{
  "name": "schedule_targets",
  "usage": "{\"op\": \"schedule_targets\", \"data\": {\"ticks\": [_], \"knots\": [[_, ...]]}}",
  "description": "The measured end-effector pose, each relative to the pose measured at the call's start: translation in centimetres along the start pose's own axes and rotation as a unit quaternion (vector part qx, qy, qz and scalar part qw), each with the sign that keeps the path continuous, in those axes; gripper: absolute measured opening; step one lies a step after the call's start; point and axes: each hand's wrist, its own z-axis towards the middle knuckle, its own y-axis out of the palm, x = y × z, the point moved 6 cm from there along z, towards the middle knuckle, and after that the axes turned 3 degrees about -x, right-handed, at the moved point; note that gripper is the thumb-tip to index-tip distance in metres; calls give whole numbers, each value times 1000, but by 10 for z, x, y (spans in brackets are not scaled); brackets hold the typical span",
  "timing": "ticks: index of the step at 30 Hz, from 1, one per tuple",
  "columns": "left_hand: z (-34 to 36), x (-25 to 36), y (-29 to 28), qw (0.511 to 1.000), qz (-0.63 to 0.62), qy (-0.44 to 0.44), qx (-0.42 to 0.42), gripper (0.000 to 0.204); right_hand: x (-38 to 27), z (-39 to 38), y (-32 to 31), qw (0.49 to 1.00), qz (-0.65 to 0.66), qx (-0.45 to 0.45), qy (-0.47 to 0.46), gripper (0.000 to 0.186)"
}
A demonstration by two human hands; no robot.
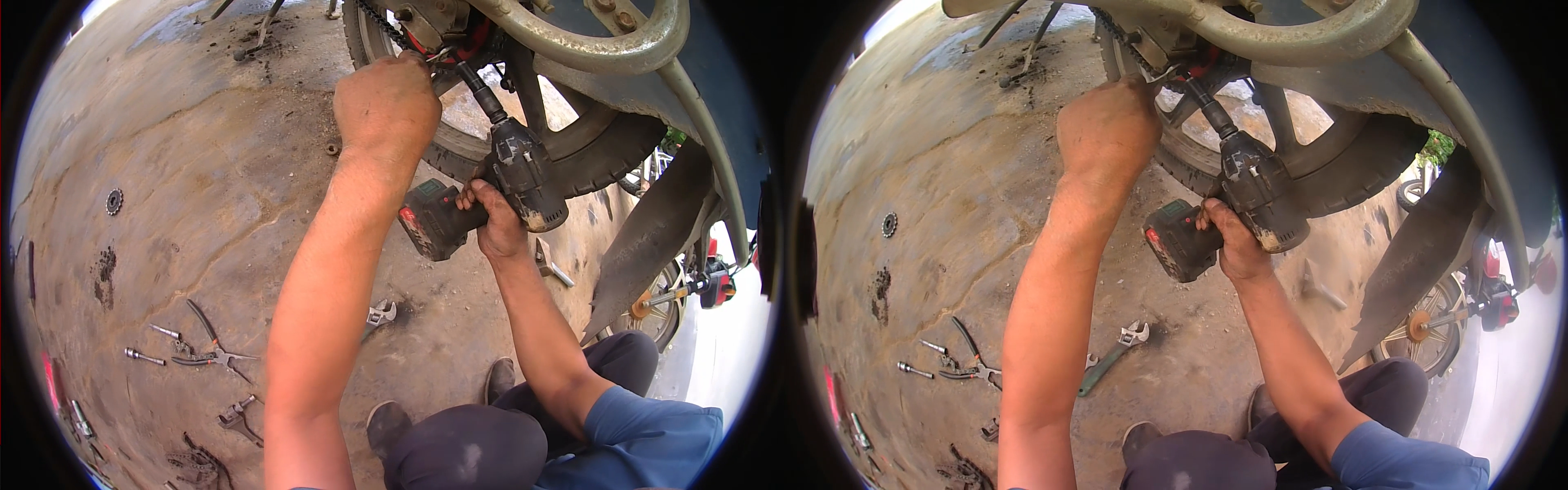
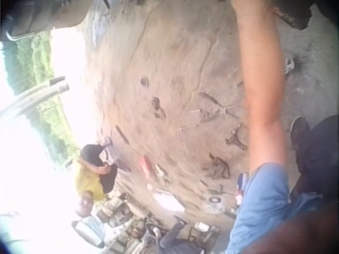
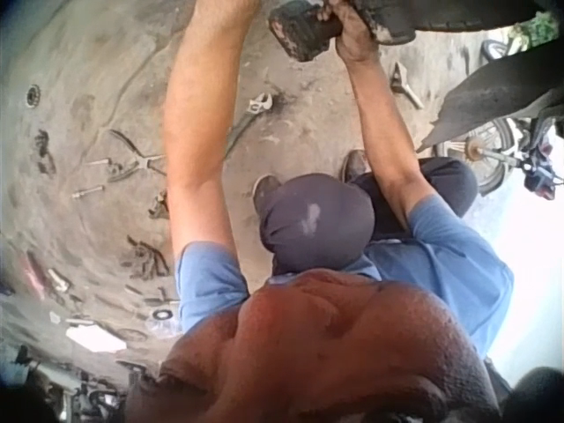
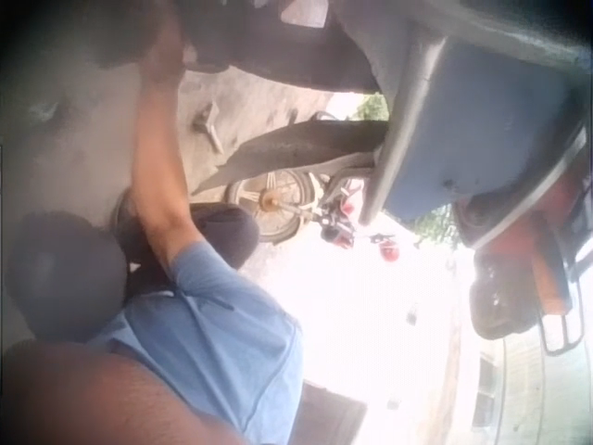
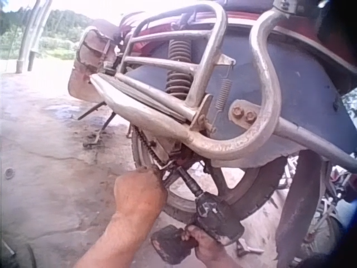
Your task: The person disassembles parts from a motorcycle using an electric impact wrench and by hand, opens a package of replacement parts, and loosens bolts on the rear wheel using a wrench and the impact wrench.
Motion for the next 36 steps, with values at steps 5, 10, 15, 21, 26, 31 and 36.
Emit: {"op": "schedule_targets", "data": {"ticks": [5, 10, 15, 21, 26, 31, 36], "knots": [[-3, -4, 3, 1000, -27, 0, 15, 20, -3, 0, 5, 1000, 1, -2, 12, 11], [-4, -4, 4, 999, -35, -5, 34, 19, 4, 3, -3, 1000, 1, -6, 8, 13], [-6, -4, 2, 999, -38, -5, 5, 20, -1, 3, -2, 999, -31, -16, -2, 19], [-9, -2, 0, 1000, -6, 22, 8, 19, -7, 0, -3, 996, -82, 0, -45, 27], [-45, -11, 6, 958, -272, -91, 7, 29, -25, -9, -9, 969, -213, 69, -105, 10], [-35, 37, 57, 710, -682, -145, -96, 32, -16, -7, 1, 1000, -4, -6, -5, 22], [-65, 68, 59, 584, -778, -177, -151, 20, -10, -45, 4, 996, 83, -5, 25, 27]]}}
